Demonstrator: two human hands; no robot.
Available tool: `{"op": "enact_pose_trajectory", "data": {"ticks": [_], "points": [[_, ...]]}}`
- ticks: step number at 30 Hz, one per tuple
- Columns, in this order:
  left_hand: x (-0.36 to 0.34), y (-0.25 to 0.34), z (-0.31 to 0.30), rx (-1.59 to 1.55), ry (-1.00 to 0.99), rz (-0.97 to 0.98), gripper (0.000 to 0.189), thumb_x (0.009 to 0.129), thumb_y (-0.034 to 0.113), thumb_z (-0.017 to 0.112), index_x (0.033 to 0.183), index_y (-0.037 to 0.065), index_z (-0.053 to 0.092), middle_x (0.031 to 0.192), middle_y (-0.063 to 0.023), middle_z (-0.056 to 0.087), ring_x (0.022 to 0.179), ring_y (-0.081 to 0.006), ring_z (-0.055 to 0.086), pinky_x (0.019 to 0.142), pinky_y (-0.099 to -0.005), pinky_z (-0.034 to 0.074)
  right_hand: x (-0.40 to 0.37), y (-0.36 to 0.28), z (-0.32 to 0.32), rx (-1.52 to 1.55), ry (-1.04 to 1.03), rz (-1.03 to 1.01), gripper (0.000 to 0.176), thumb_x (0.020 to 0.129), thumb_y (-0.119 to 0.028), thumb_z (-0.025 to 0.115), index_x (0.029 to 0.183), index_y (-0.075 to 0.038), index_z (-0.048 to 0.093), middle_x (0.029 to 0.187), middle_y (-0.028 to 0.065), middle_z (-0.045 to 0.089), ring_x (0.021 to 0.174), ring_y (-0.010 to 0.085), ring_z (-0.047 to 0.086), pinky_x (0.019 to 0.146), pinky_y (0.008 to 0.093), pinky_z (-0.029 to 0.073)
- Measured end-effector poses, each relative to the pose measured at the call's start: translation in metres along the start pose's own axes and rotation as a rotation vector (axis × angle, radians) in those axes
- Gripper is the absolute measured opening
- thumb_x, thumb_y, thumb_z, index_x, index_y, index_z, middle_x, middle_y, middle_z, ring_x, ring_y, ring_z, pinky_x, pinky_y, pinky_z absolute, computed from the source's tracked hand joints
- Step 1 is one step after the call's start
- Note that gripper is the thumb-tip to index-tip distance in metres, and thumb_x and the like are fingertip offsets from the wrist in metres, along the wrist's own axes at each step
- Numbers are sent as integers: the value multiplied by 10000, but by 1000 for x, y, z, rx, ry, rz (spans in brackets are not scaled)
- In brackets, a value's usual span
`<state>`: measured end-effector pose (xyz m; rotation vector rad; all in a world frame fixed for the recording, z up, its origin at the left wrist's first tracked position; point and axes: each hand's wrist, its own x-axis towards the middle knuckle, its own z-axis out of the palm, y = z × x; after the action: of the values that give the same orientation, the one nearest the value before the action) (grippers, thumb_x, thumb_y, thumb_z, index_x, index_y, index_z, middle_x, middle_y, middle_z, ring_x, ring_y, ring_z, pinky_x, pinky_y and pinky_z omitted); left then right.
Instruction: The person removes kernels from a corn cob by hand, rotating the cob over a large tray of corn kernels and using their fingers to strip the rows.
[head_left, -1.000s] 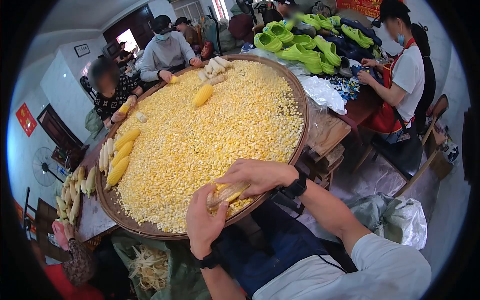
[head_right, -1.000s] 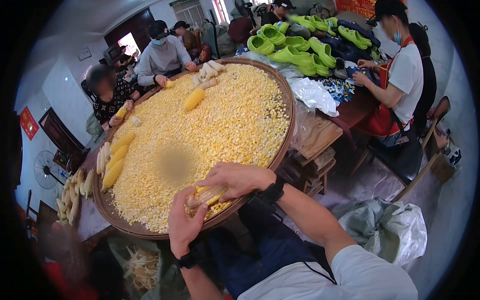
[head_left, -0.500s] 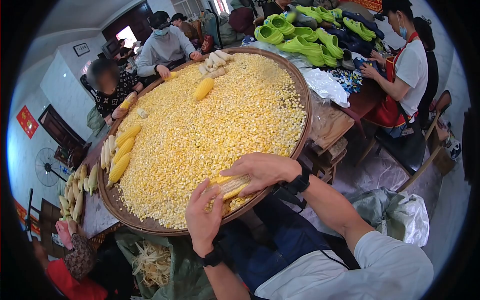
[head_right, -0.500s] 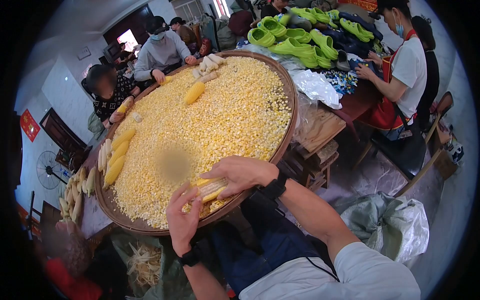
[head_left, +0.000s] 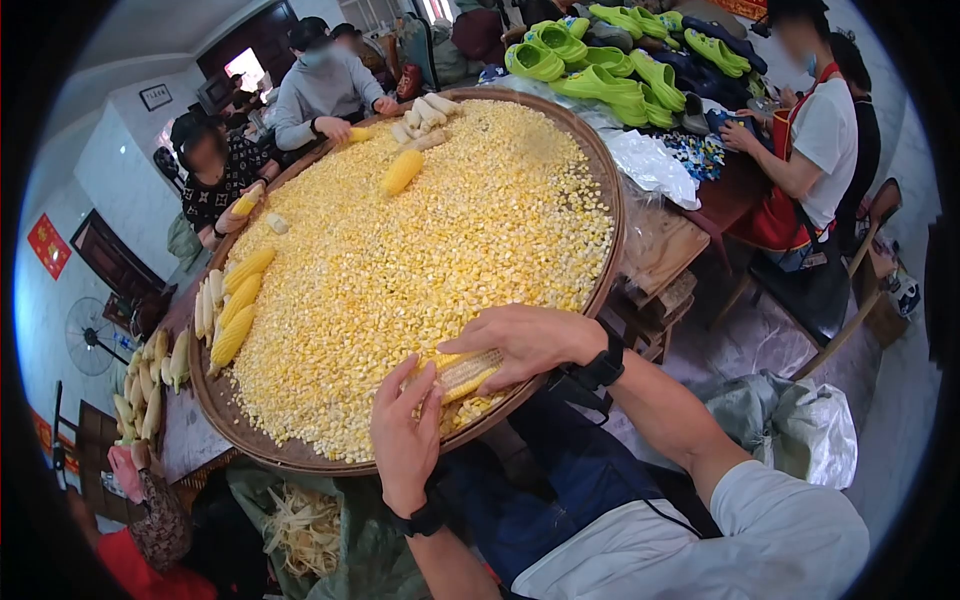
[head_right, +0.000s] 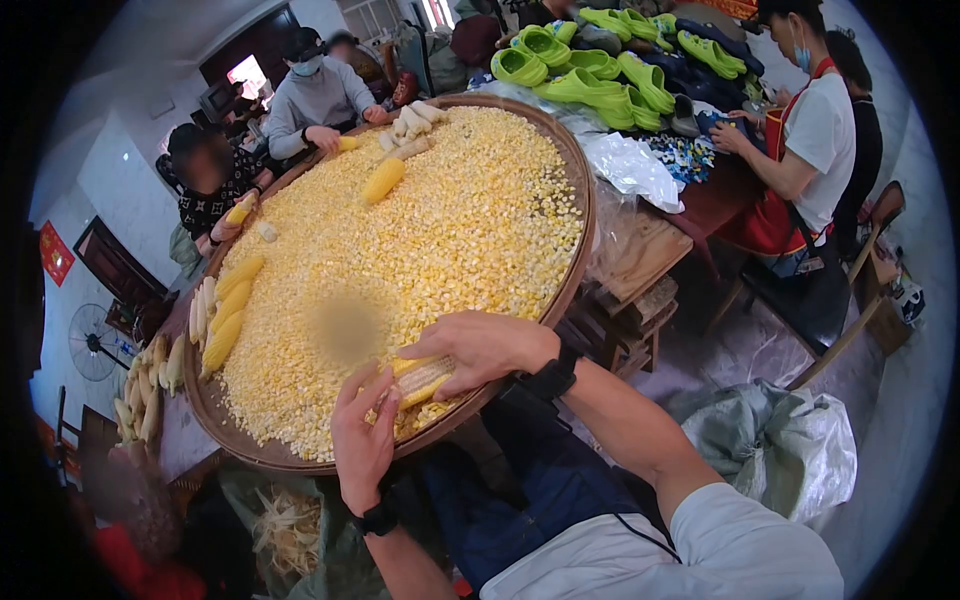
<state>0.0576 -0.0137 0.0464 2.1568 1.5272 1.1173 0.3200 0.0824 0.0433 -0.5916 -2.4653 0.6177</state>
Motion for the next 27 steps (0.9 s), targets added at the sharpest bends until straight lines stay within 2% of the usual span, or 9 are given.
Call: {"op": "enact_pose_trajectory", "data": {"ticks": [7, 10, 13, 16, 27], "points": [[-3, -5, 1, -87, -2, -34, 290, 1033, 80, 813, 1317, 28, 840, 1472, -199, 738, 1310, -349, 736, 1073, -414, 592, -1, 0, 0, -12, -3, -2, 772, 884, -293, 873, 1572, -26, 646, 1264, 271, 770, 1194, 467, 724, 1035, 516, 575], [-4, -5, -1, -14, 6, -4, 295, 1030, 74, 814, 1319, 21, 834, 1472, -190, 744, 1284, -331, 745, 1055, -410, 599, -2, -1, -1, -22, 14, -13, 773, 885, -285, 872, 1575, -22, 642, 1253, 269, 769, 1201, 467, 722, 1038, 515, 573], [-4, -3, 4, -53, 24, -73, 311, 1025, 61, 808, 1333, 18, 821, 1460, -183, 753, 1253, -326, 753, 1045, -411, 602, -2, -1, -1, -18, 6, 0, 776, 886, -282, 869, 1580, -25, 637, 1255, 270, 767, 1203, 469, 720, 1040, 513, 573], [-2, -4, 5, 20, 32, -6, 289, 1008, 74, 810, 1295, 40, 827, 1474, -157, 751, 1329, -375, 728, 1113, -444, 586, -1, -1, 0, -34, -5, 9, 778, 888, -280, 874, 1584, -29, 634, 1261, 267, 768, 1200, 470, 719, 1040, 511, 574], [-4, -4, 2, -57, 9, -77, 259, 989, 85, 836, 1238, 14, 836, 1454, -170, 762, 1337, -375, 726, 1133, -451, 577, -3, 2, 2, -9, 4, -2, 771, 887, -294, 899, 1574, -42, 654, 1286, 247, 772, 1231, 452, 715, 1062, 515, 566]]}}
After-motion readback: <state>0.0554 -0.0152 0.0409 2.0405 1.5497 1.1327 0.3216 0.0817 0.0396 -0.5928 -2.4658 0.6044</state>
